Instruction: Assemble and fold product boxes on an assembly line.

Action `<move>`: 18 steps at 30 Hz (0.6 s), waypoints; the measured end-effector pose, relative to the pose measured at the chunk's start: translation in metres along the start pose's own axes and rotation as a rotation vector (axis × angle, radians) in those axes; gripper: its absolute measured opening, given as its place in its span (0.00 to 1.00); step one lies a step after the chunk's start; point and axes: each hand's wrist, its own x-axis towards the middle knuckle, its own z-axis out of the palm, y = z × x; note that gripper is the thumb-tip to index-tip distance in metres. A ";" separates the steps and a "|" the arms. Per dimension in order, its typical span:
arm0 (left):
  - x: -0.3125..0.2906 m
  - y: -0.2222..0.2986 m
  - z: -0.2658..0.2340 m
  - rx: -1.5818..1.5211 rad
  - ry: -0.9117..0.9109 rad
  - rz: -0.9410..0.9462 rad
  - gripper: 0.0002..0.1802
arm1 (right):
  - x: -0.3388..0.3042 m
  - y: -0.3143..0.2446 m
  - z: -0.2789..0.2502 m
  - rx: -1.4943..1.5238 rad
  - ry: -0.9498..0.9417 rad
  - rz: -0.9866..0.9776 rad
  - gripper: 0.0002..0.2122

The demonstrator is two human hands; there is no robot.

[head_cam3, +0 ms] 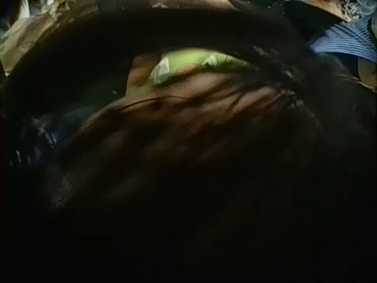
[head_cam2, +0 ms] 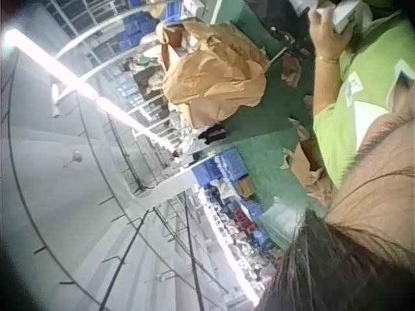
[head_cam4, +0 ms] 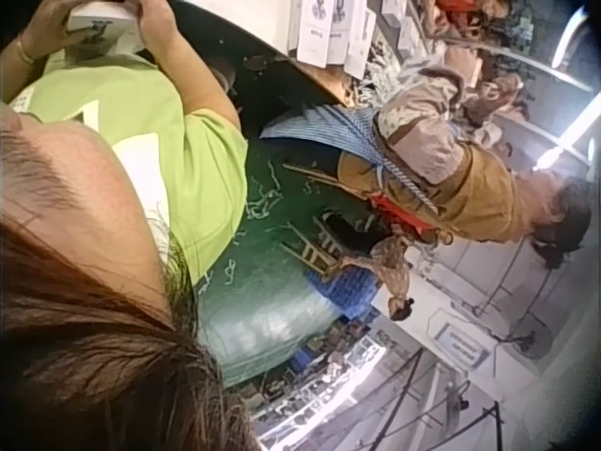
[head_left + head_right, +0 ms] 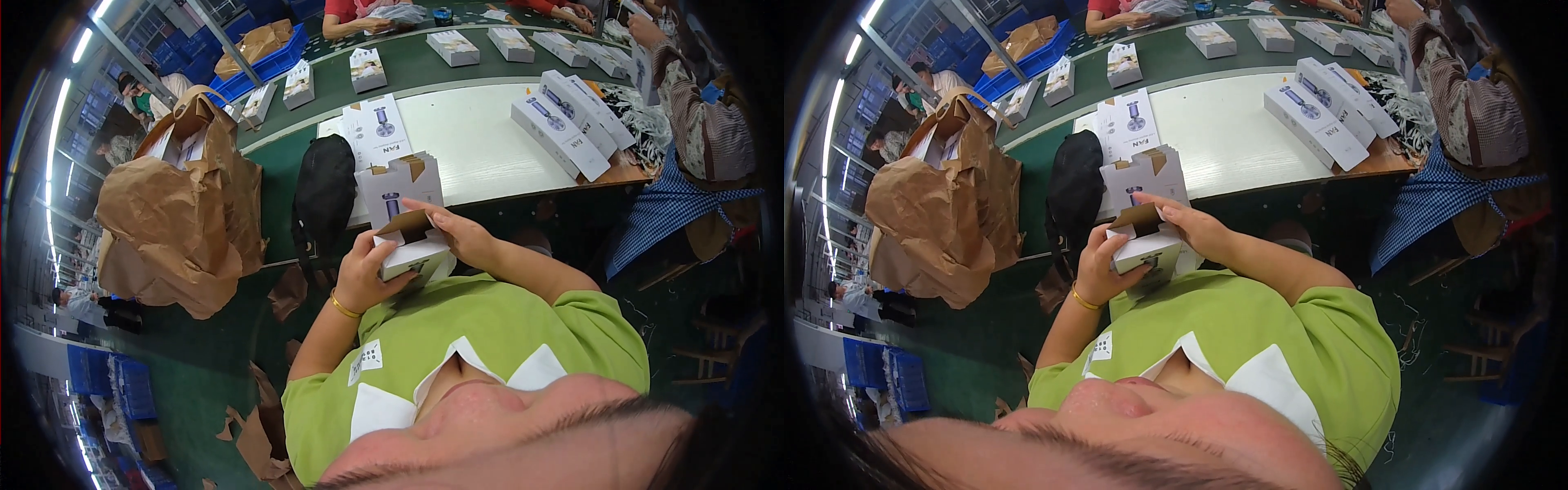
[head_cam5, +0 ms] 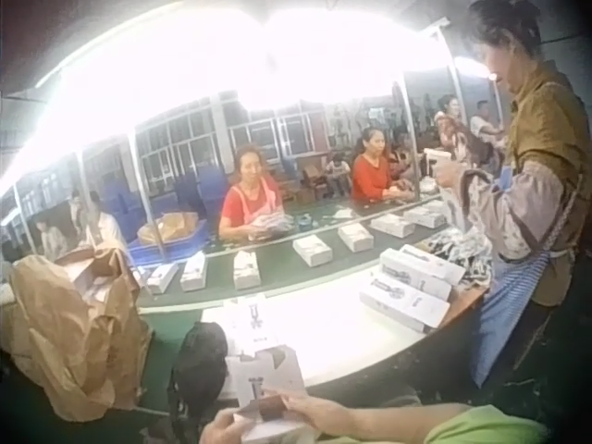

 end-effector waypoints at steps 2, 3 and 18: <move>-0.001 -0.002 -0.004 -0.022 -0.018 0.002 0.37 | 0.002 0.002 -0.003 0.171 -0.053 0.168 0.21; -0.003 -0.004 -0.004 -0.021 -0.017 -0.002 0.37 | 0.001 0.000 -0.003 0.172 -0.055 0.171 0.21; -0.014 -0.007 0.002 -0.030 -0.014 -0.034 0.40 | 0.007 -0.009 0.013 -0.352 0.079 0.198 0.17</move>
